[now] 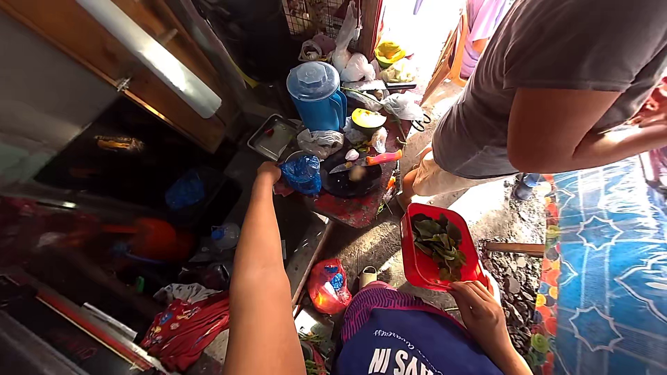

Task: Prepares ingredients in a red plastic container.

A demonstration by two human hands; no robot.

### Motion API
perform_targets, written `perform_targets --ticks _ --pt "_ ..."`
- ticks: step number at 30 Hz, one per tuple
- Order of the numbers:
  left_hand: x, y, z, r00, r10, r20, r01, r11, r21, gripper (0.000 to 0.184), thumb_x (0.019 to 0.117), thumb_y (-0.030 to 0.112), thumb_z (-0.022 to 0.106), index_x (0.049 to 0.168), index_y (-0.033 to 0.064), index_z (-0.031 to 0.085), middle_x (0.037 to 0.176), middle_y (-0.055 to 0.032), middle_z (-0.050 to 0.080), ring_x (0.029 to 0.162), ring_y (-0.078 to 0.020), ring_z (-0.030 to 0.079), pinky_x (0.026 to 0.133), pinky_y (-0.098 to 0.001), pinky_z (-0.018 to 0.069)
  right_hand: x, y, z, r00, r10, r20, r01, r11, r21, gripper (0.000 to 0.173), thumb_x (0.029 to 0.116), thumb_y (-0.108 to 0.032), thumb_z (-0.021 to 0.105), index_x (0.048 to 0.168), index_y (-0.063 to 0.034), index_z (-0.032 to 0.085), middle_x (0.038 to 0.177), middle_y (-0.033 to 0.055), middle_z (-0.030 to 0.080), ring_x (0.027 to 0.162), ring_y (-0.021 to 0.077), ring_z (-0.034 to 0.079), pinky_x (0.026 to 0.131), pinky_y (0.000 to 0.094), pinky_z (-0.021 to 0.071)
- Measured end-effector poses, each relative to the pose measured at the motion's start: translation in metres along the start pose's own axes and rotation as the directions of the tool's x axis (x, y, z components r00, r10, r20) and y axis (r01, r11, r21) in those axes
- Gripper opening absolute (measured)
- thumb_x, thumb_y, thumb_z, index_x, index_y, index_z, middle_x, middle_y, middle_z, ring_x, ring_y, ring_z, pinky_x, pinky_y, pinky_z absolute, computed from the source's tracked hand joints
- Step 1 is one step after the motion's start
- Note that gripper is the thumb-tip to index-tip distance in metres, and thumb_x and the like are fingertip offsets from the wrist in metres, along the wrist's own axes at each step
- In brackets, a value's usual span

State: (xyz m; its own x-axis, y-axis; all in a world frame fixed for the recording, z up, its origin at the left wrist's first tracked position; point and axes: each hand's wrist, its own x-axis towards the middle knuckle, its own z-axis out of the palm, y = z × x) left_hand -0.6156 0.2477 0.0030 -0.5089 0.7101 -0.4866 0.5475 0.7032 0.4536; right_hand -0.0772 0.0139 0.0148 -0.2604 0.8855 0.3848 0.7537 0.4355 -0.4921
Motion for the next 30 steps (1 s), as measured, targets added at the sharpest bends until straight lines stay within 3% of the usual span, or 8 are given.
perform_targets --ticks 2,5,10,15,23,25,28,30 --pt "0.009 -0.005 0.003 0.999 -0.036 0.032 0.039 0.996 -0.084 0.044 0.1104 0.03 0.042 0.13 -0.0054 0.06 0.126 -0.0313 0.063 0.113 -0.0422 0.065 0.098 -0.0598 0.0496 -0.002 0.0 0.0 1.0 0.017 -0.006 -0.017 1.0 -0.001 0.03 0.0975 -0.018 0.053 0.086 -0.0049 0.076 0.081 0.0075 0.074 0.08 0.0214 0.07 0.085 0.0352 0.0536" --pt "0.008 -0.009 -0.001 0.996 -0.038 0.078 0.055 0.973 -0.223 0.064 0.1081 0.052 0.043 0.136 -0.0038 0.058 0.127 -0.033 0.061 0.114 -0.0452 0.062 0.098 -0.0618 0.0487 -0.004 0.002 -0.001 1.0 0.031 -0.003 -0.031 1.0 -0.002 0.03 0.0981 -0.019 0.053 0.086 -0.004 0.076 0.081 0.0076 0.074 0.082 0.0216 0.07 0.086 0.0356 0.0535" --pt "0.003 -0.005 -0.002 0.995 -0.052 0.089 0.072 0.968 -0.239 0.052 0.1066 0.042 0.053 0.135 -0.0012 0.059 0.122 -0.0285 0.064 0.107 -0.0399 0.065 0.092 -0.0582 0.0514 -0.002 0.002 0.001 1.0 0.028 0.003 -0.028 1.0 0.009 0.029 0.0976 -0.018 0.054 0.087 -0.0041 0.077 0.082 0.0078 0.075 0.082 0.0217 0.07 0.087 0.0351 0.0541" --pt "0.002 -0.002 -0.001 0.997 -0.037 0.068 0.054 0.958 -0.282 0.048 0.1058 0.036 0.056 0.13 -0.0048 0.061 0.122 -0.0296 0.064 0.11 -0.042 0.064 0.094 -0.0628 0.0497 0.001 0.003 0.003 1.0 0.014 0.001 -0.014 1.0 0.009 0.028 0.096 -0.017 0.054 0.086 -0.0026 0.077 0.082 0.0098 0.075 0.082 0.0244 0.071 0.082 0.0338 0.0561" --pt "0.005 -0.001 0.002 0.995 -0.102 0.02 0.104 0.957 -0.272 0.049 0.1014 0.038 0.059 0.12 -0.0075 0.064 0.118 -0.0287 0.065 0.107 -0.0414 0.064 0.091 -0.0632 0.0499 0.003 0.004 0.003 1.0 0.006 0.003 -0.006 1.0 0.017 0.029 0.0966 -0.018 0.054 0.086 -0.0038 0.076 0.079 0.0084 0.073 0.077 0.0231 0.069 0.081 0.0367 0.0542" --pt "0.007 -0.001 0.005 0.995 -0.104 0.008 0.102 0.962 -0.253 0.048 0.1008 0.035 0.061 0.12 -0.0087 0.064 0.119 -0.0297 0.065 0.109 -0.0423 0.063 0.093 -0.0632 0.0495 0.003 0.004 0.003 1.0 0.009 0.005 -0.009 1.0 0.003 0.029 0.0969 -0.019 0.053 0.086 -0.005 0.076 0.078 0.0072 0.073 0.077 0.0223 0.069 0.085 0.0386 0.053" --pt "0.008 -0.001 0.008 0.997 -0.078 0.011 0.078 0.979 -0.191 0.047 0.1006 0.035 0.061 0.117 -0.0093 0.065 0.117 -0.0306 0.065 0.107 -0.0423 0.065 0.093 -0.0623 0.0496 0.001 0.007 0.002 1.0 0.012 0.011 -0.012 1.0 0.013 0.03 0.0987 -0.02 0.053 0.087 -0.0054 0.076 0.079 0.0066 0.073 0.078 0.0209 0.069 0.104 0.0487 0.0436" --pt "0.007 -0.001 0.007 0.998 -0.066 0.012 0.067 0.982 -0.177 0.047 0.1013 0.036 0.06 0.117 -0.0083 0.066 0.117 -0.0304 0.065 0.107 -0.0423 0.065 0.094 -0.0627 0.0491 0.0 0.008 0.002 1.0 0.013 0.013 -0.013 1.0 0.013 0.03 0.0988 -0.02 0.053 0.087 -0.0052 0.076 0.079 0.0065 0.073 0.078 0.0201 0.069 0.105 0.0473 0.0431"
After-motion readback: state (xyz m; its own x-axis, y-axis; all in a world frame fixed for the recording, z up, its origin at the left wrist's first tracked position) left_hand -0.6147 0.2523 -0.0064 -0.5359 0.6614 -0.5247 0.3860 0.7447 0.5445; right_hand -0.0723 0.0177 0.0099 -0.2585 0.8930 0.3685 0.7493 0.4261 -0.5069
